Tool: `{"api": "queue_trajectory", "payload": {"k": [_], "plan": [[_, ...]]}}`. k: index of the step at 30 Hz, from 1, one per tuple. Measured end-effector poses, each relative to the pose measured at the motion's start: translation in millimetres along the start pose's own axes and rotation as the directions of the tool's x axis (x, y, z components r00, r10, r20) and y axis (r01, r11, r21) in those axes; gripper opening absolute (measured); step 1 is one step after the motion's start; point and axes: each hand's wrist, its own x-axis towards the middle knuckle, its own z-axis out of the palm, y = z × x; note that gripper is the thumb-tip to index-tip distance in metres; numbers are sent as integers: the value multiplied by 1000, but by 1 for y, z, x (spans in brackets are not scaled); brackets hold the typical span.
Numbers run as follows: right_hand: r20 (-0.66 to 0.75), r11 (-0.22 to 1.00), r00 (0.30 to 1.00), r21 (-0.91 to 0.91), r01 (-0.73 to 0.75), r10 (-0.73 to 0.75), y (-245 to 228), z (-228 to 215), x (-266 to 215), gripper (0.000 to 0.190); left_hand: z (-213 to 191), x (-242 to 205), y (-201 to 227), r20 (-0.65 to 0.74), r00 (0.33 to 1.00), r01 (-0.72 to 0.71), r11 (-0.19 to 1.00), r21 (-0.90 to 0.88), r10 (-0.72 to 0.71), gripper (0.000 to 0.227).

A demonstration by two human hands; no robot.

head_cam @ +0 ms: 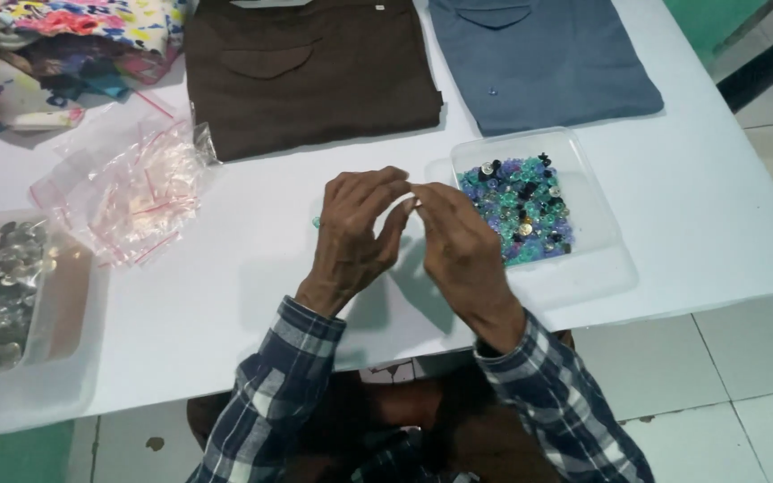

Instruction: Counting and sorting small colored buttons from a container into plastic bags for packaging.

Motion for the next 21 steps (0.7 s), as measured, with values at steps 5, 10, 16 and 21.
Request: {"api": "queue_trajectory", "payload": {"k": [5,10,16,21], "plan": [[194,979,975,-191,-75,112,76,-59,-3,20,46,19,38,134,982,-123,990,-72,132,18],[632,904,678,-410,-120,376,107,-72,28,32,74,21,48,361,916,-176,984,-30,175,24],[749,884,566,-462,71,346,124,-55,22,39,62,26,51,544,837,-119,990,79,57,34],[758,901,504,-418,-115,415,108,-67,28,32,50,33,47,713,700,-86,984,156,-52,21]]}}
